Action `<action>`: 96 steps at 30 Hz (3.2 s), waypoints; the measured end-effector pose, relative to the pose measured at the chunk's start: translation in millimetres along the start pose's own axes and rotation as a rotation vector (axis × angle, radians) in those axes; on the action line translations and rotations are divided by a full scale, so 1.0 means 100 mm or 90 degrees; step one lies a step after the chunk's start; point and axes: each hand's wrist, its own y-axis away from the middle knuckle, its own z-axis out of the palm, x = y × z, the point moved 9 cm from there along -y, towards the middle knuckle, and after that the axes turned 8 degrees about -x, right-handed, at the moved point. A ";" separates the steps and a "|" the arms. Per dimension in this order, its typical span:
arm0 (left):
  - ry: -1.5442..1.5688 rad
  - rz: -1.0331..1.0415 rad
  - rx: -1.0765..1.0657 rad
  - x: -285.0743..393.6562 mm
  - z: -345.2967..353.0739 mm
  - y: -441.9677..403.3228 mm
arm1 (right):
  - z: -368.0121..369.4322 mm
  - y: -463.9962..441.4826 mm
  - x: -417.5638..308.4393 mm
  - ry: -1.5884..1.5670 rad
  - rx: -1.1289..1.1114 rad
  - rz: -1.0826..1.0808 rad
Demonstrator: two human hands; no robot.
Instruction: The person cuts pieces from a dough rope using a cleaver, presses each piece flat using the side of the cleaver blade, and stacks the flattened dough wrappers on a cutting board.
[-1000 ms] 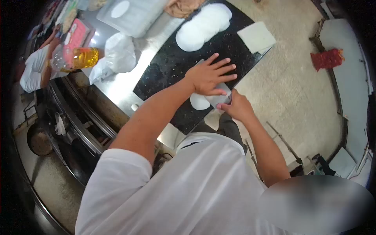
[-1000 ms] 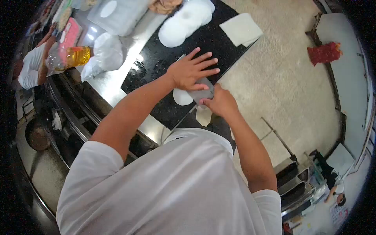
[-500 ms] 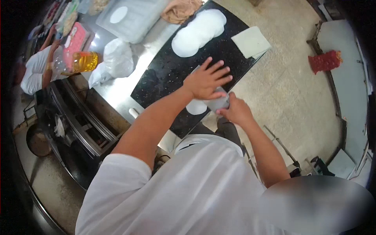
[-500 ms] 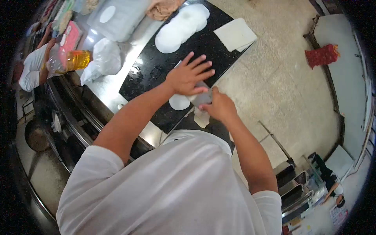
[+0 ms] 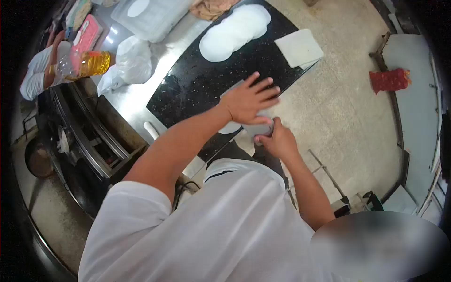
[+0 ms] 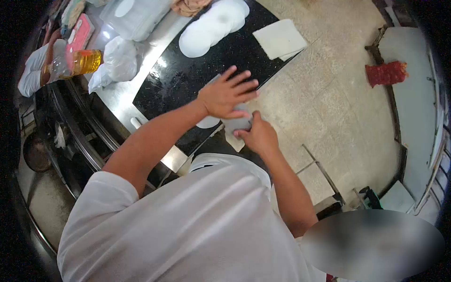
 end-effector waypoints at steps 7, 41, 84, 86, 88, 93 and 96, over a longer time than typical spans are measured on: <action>0.007 -0.043 -0.007 -0.15 0.00 0.21 | 0.24 0.11 -0.14 -0.062 -0.023 -0.100; 0.414 -0.459 0.351 -0.28 -0.20 1.38 | 0.07 0.30 -0.59 -0.033 0.171 -0.133; 0.174 -0.792 0.495 0.05 0.06 4.29 | 1.47 1.00 -1.99 0.395 -0.025 -0.392; 0.153 -0.772 0.460 0.05 0.06 4.30 | 1.83 0.92 -2.27 0.445 -0.045 -0.410; 0.218 -0.839 0.405 -0.05 0.19 4.35 | 2.07 0.71 -2.29 0.480 -0.109 -0.346; 0.185 -0.758 0.495 -0.03 0.13 4.50 | 1.96 0.68 -1.84 0.385 -0.123 -0.349; 0.205 -0.836 0.446 -0.17 -0.19 4.36 | 1.50 0.77 -1.43 0.246 -0.142 -0.336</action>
